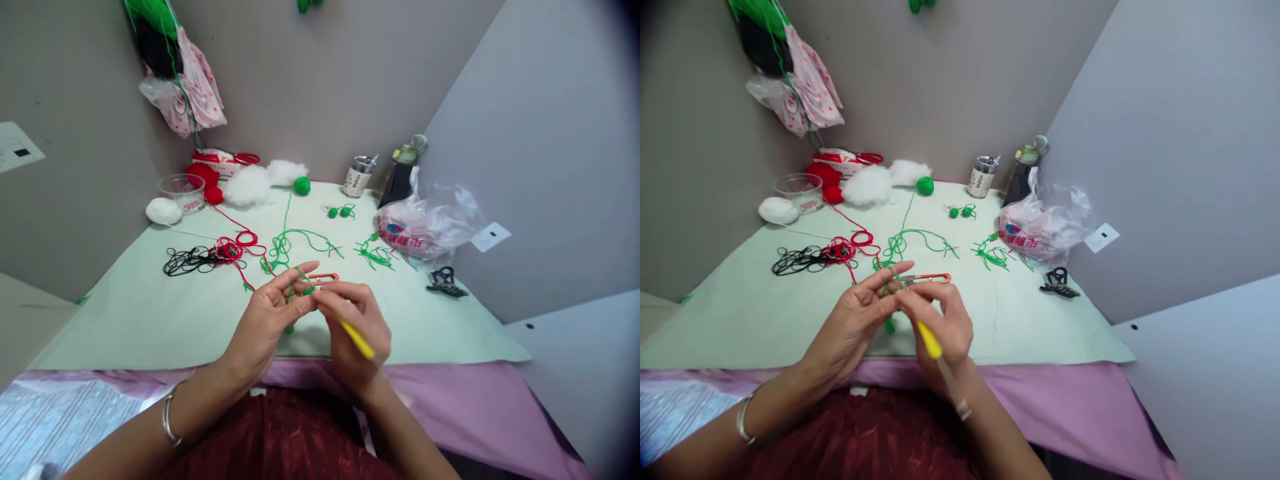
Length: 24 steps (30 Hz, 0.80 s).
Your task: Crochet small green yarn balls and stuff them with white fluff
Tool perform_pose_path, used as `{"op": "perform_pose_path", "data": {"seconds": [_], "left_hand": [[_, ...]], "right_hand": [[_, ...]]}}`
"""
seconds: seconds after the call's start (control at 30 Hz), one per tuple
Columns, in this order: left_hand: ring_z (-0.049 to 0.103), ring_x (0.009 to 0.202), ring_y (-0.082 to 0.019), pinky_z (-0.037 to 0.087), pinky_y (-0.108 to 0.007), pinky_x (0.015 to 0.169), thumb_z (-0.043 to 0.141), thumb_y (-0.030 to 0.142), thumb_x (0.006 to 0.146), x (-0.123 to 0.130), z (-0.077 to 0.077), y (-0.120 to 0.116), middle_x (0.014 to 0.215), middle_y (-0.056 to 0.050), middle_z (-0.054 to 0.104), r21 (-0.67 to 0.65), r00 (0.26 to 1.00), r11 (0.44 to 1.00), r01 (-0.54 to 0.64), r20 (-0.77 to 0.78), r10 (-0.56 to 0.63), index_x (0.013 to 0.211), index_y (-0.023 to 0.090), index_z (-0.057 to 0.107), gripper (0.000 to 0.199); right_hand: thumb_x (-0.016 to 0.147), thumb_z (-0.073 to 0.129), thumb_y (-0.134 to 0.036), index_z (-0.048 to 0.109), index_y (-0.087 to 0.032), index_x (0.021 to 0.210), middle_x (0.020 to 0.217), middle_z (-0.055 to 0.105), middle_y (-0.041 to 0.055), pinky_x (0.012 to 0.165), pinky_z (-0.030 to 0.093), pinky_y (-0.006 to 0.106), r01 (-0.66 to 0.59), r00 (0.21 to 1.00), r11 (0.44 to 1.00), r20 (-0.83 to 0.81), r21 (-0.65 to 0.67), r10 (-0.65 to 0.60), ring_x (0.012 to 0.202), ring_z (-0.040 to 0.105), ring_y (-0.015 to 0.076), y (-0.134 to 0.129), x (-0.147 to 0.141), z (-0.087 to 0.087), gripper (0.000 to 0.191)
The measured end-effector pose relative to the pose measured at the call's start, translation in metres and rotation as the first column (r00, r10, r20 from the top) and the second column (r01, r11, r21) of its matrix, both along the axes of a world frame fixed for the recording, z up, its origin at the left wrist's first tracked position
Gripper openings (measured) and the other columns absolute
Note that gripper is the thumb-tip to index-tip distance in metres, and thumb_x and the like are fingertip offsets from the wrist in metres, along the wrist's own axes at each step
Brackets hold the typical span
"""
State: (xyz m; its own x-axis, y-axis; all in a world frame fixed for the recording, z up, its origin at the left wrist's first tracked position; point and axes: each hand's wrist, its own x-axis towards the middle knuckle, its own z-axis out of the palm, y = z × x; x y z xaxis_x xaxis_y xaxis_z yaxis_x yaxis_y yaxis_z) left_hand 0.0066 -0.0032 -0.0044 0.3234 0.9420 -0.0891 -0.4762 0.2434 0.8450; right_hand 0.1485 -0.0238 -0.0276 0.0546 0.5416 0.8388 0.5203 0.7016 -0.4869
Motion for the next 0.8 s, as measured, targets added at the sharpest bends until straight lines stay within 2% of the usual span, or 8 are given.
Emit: {"op": "perform_pose_path", "data": {"seconds": [0.1,0.17,0.23,0.3,0.37,0.47,0.57,0.8], "left_hand": [[0.028,0.053,-0.002,0.045,-0.022,0.071,0.085,0.029,0.077,0.000,0.001,0.003,0.076,0.004,0.059,-0.137,0.970,0.971,0.195,0.171,-0.171,0.114,0.019,0.080,0.039],[0.026,0.050,-0.001,0.049,-0.022,0.074,0.083,0.027,0.079,-0.002,0.001,0.006,0.075,0.004,0.058,-0.174,0.955,0.957,0.232,0.227,-0.191,0.110,0.017,0.080,0.033],[0.033,0.052,-0.002,0.051,-0.022,0.078,0.081,0.023,0.080,-0.004,0.002,0.007,0.078,0.003,0.061,-0.163,0.969,0.973,0.163,0.210,-0.128,0.111,0.019,0.080,0.031],[0.047,0.062,-0.006,0.050,-0.023,0.081,0.082,0.021,0.079,-0.003,0.002,0.006,0.083,0.001,0.066,-0.103,0.986,0.990,0.097,0.149,-0.081,0.113,0.021,0.080,0.033],[0.058,0.079,-0.012,0.047,-0.025,0.084,0.082,0.021,0.079,-0.002,0.002,0.004,0.090,-0.001,0.070,-0.015,0.995,0.997,0.071,0.075,-0.069,0.116,0.024,0.079,0.037],[0.060,0.098,-0.018,0.043,-0.027,0.089,0.078,0.025,0.084,-0.002,0.000,0.000,0.103,-0.004,0.073,0.079,0.998,0.995,0.056,-0.042,-0.053,0.122,0.027,0.077,0.038],[0.058,0.094,-0.018,0.041,-0.027,0.084,0.075,0.027,0.087,-0.003,-0.001,0.000,0.104,-0.004,0.073,0.099,0.994,0.994,0.041,-0.106,-0.030,0.122,0.027,0.077,0.036],[0.056,0.093,-0.017,0.040,-0.026,0.083,0.078,0.026,0.084,-0.005,0.000,0.001,0.101,-0.003,0.071,0.110,0.995,0.993,0.034,-0.098,-0.023,0.113,0.026,0.079,0.029]], "right_hand": [[0.093,0.064,-0.009,0.076,-0.032,0.115,0.105,0.073,0.0063,0.074,0.059,0.036,0.053,0.996,0.996,0.062,0.071,-0.057,0.093,0.071,0.0208,-0.002,0.001,-0.002,0.033],[0.096,0.061,-0.011,0.077,-0.029,0.108,0.093,0.073,0.0042,0.074,0.057,0.035,0.017,0.994,1.000,-0.109,-0.015,-0.019,0.084,0.069,0.0185,0.000,0.002,0.002,0.027],[0.098,0.059,-0.016,0.076,-0.027,0.100,0.082,0.069,0.0014,0.071,0.054,0.033,-0.083,0.935,0.990,-0.354,-0.117,0.037,0.073,0.063,0.0154,0.003,0.004,0.006,0.020],[0.100,0.059,-0.022,0.076,-0.025,0.094,0.079,0.066,0.0006,0.066,0.051,0.031,-0.210,0.857,0.963,-0.505,-0.169,0.098,0.067,0.059,0.0133,0.006,0.004,0.009,0.018],[0.099,0.060,-0.025,0.076,-0.024,0.093,0.084,0.069,0.0020,0.066,0.050,0.030,-0.298,0.844,0.930,-0.515,-0.214,0.151,0.070,0.060,0.0139,0.008,0.004,0.008,0.017],[0.099,0.061,-0.027,0.077,-0.024,0.095,0.088,0.073,0.0029,0.070,0.051,0.031,-0.310,0.866,0.908,-0.477,-0.281,0.148,0.076,0.061,0.0150,0.008,0.004,0.006,0.016],[0.100,0.060,-0.031,0.076,-0.023,0.095,0.087,0.072,0.0028,0.067,0.052,0.029,-0.343,0.831,0.891,-0.539,-0.298,0.139,0.071,0.060,0.0137,0.009,0.006,0.005,0.018],[0.098,0.061,-0.033,0.072,-0.021,0.088,0.083,0.069,0.0016,0.064,0.052,0.026,-0.491,0.697,0.829,-0.691,-0.268,0.189,0.065,0.058,0.0112,0.012,0.006,0.012,0.019]]}}
